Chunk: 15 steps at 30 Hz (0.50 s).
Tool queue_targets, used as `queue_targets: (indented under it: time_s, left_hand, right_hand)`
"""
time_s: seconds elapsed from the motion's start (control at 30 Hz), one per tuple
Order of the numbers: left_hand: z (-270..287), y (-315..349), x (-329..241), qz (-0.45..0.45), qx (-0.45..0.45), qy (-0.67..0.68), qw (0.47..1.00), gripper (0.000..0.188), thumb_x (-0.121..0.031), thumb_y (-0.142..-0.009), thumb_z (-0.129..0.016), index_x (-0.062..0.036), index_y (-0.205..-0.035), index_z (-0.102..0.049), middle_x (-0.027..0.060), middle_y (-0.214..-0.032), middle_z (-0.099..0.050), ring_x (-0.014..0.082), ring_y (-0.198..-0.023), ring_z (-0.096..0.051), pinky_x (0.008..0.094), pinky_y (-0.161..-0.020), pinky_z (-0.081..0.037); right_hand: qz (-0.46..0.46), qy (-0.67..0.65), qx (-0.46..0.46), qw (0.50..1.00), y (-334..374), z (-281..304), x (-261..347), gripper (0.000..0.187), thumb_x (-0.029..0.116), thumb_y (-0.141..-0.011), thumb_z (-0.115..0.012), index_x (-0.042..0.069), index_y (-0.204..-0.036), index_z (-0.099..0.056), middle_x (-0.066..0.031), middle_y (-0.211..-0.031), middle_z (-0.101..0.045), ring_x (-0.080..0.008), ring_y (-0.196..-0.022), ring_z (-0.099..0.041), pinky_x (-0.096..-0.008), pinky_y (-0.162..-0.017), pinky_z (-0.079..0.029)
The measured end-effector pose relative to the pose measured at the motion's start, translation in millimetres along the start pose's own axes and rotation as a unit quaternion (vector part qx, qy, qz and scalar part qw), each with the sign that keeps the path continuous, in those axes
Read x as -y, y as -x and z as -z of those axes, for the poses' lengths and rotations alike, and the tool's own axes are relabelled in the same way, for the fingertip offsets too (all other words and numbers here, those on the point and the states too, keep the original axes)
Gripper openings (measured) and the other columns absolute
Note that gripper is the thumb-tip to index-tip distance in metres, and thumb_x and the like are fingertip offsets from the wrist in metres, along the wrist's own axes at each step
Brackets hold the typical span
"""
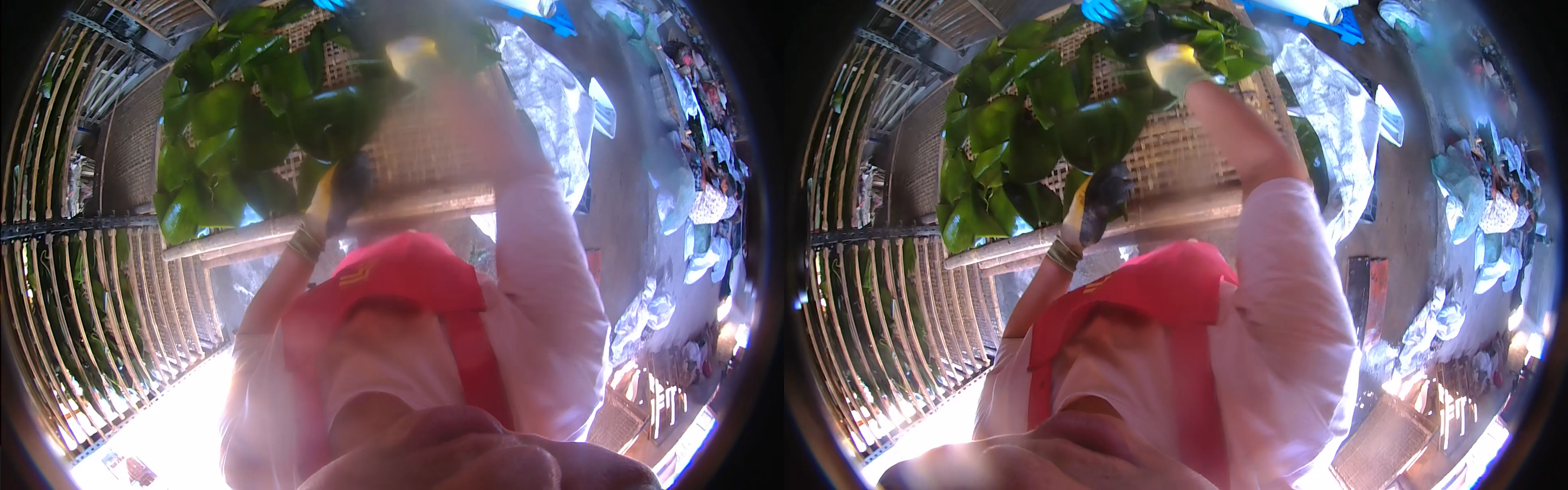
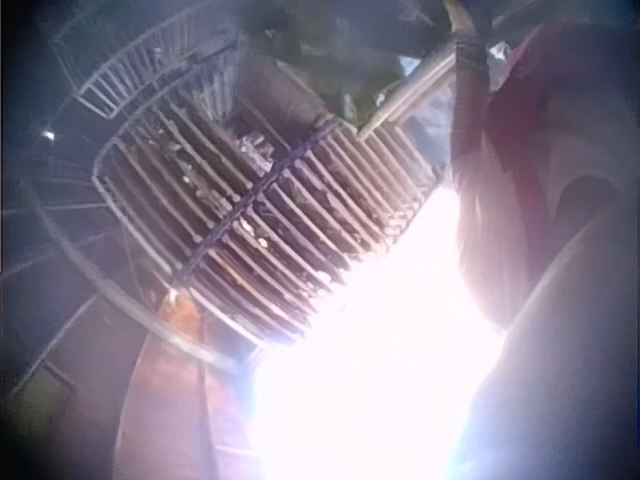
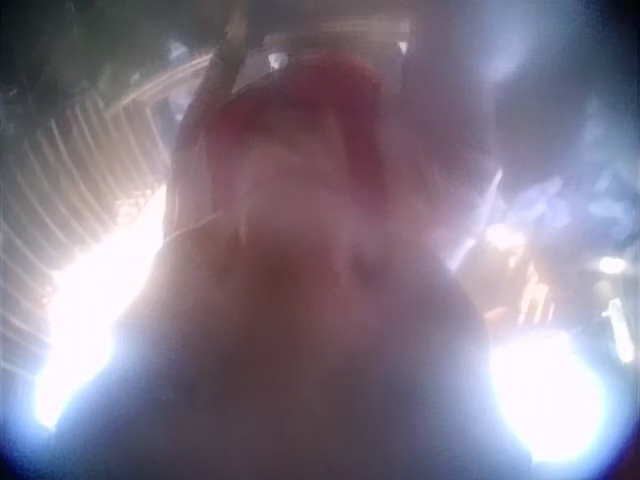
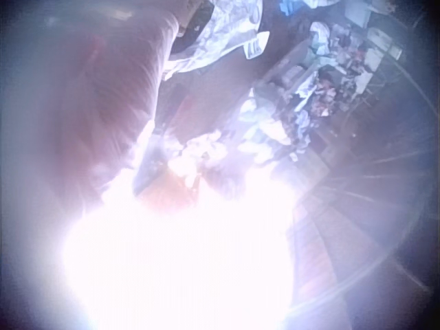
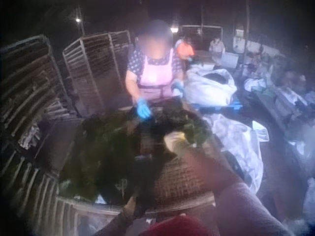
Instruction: The person moves woven trays of green leaves from a rack to a workspace, transfers more leaves from a large white bag onto the trays by hand, and arranges the leaves into organized stacks.
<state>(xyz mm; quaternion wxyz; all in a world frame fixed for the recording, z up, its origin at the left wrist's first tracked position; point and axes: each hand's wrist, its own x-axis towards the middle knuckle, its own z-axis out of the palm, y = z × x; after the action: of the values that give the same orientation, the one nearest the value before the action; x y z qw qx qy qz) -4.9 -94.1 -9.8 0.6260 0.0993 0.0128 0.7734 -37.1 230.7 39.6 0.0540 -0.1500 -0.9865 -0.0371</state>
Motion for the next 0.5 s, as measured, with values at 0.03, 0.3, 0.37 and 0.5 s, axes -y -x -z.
queue_targets:
  time_s: [0.03,0.3,0.37,0.5]
  left_hand:
    - [2,3,-5,-0.003,0.009,-0.055,0.998,0.046,-0.020,-0.097,-0.035,0.0010,-0.137,-0.031,0.0161,-0.140,-0.038,0.0298,-0.124,-0.043,0.0383,-0.105,-0.036]
    - [-3,-14,-10,0.028,-0.088,0.183,0.979,0.044,-0.020,-0.098,-0.033,0.0020,-0.136,-0.033,0.0169,-0.139,-0.038,0.0317,-0.123,-0.043,0.0386,-0.106,-0.034]
    - [-20,-25,-11,0.026,-0.118,0.298,0.947,0.043,-0.018,-0.098,-0.034,0.0022,-0.135,-0.034,0.0169,-0.137,-0.041,0.0308,-0.123,-0.044,0.0382,-0.107,-0.034]
    - [-40,-48,-6,-0.053,-0.071,0.061,0.994,0.042,-0.015,-0.096,-0.039,0.0008,-0.135,-0.034,0.0154,-0.136,-0.041,0.0257,-0.124,-0.043,0.0341,-0.105,-0.035]
  right_hand:
    - [-0.008,-0.013,0.053,0.998,-1,19,3,0.018,0.011,-0.078,-0.054,0.003,-0.085,-0.068,-0.0156,-0.087,-0.068,-0.0314,-0.083,-0.066,-0.0410,-0.064,-0.054]
    - [-0.064,-0.624,-0.023,0.778,46,46,-77,0.030,0.015,-0.090,-0.053,-0.001,-0.114,-0.055,-0.0124,-0.109,-0.062,-0.0210,-0.093,-0.061,-0.0250,-0.083,-0.050]
    - [-0.043,-0.796,-0.069,0.600,48,33,-81,0.026,0.009,-0.092,-0.049,-0.005,-0.112,-0.054,-0.0146,-0.107,-0.061,-0.0178,-0.091,-0.062,-0.0208,-0.077,-0.052]
    - [0.058,-0.907,-0.005,0.417,83,77,-59,0.025,0.009,-0.094,-0.045,-0.006,-0.112,-0.054,-0.0175,-0.106,-0.061,-0.0177,-0.089,-0.063,-0.0206,-0.072,-0.054]
